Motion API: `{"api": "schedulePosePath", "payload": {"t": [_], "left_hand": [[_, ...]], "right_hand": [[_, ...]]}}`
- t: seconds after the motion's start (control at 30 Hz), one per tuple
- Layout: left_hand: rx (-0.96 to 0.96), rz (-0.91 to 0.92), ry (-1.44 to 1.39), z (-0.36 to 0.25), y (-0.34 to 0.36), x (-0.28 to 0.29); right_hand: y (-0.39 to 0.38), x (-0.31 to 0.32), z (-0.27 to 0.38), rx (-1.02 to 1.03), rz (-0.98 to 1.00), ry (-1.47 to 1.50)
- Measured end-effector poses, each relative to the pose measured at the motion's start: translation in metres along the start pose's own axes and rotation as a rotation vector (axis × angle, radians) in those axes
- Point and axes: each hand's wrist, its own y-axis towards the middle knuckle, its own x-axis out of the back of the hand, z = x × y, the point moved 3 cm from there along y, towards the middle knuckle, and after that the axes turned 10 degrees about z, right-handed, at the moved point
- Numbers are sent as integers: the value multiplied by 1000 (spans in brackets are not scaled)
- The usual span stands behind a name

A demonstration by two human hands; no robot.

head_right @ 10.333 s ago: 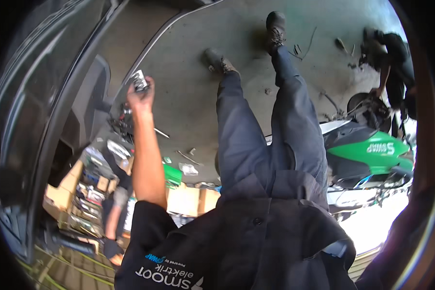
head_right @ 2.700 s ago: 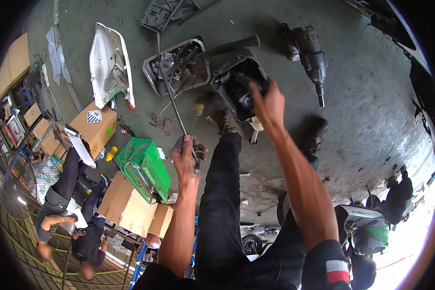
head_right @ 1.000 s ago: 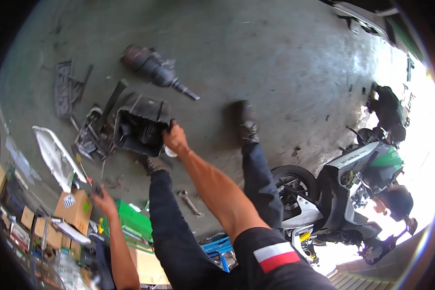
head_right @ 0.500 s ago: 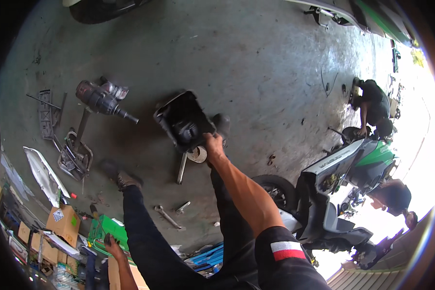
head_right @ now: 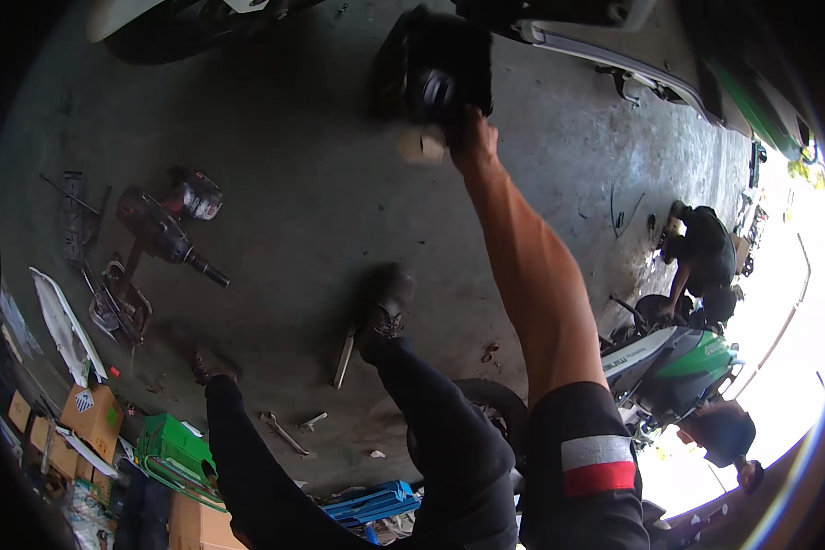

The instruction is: The person removes the seat and inner storage compartment of a green electric scooter, reaches into the frame to disconnect wiring components, and uses a screwdriver to unfasten a control unit before lifting it out of the vehicle.

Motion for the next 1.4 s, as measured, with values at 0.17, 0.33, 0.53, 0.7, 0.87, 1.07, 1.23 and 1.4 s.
{"api": "schedulePosePath", "payload": {"t": [0.17,0.33,0.53,0.7,0.87,1.07,1.23,1.4], "left_hand": [[-162,100,421,-94,132,-82],[-273,110,974,-164,251,-138],[-249,317,1398,-175,316,-167],[-102,306,1745,-187,292,-146],[-182,251,1363,-202,270,-124],[-273,222,691,-168,242,-94],[-143,267,216,-72,111,-31],[-35,244,-119,12,-29,37]], "right_hand": [[52,18,42,-258,-69,1818],[81,73,40,-154,-119,1740],[74,67,16,-77,-134,1237],[-138,-119,36,-368,583,1448],[-374,-272,105,-32,939,562],[-435,-408,115,235,966,-49],[-428,-370,129,-219,887,262],[-421,-242,173,-220,752,346]]}}
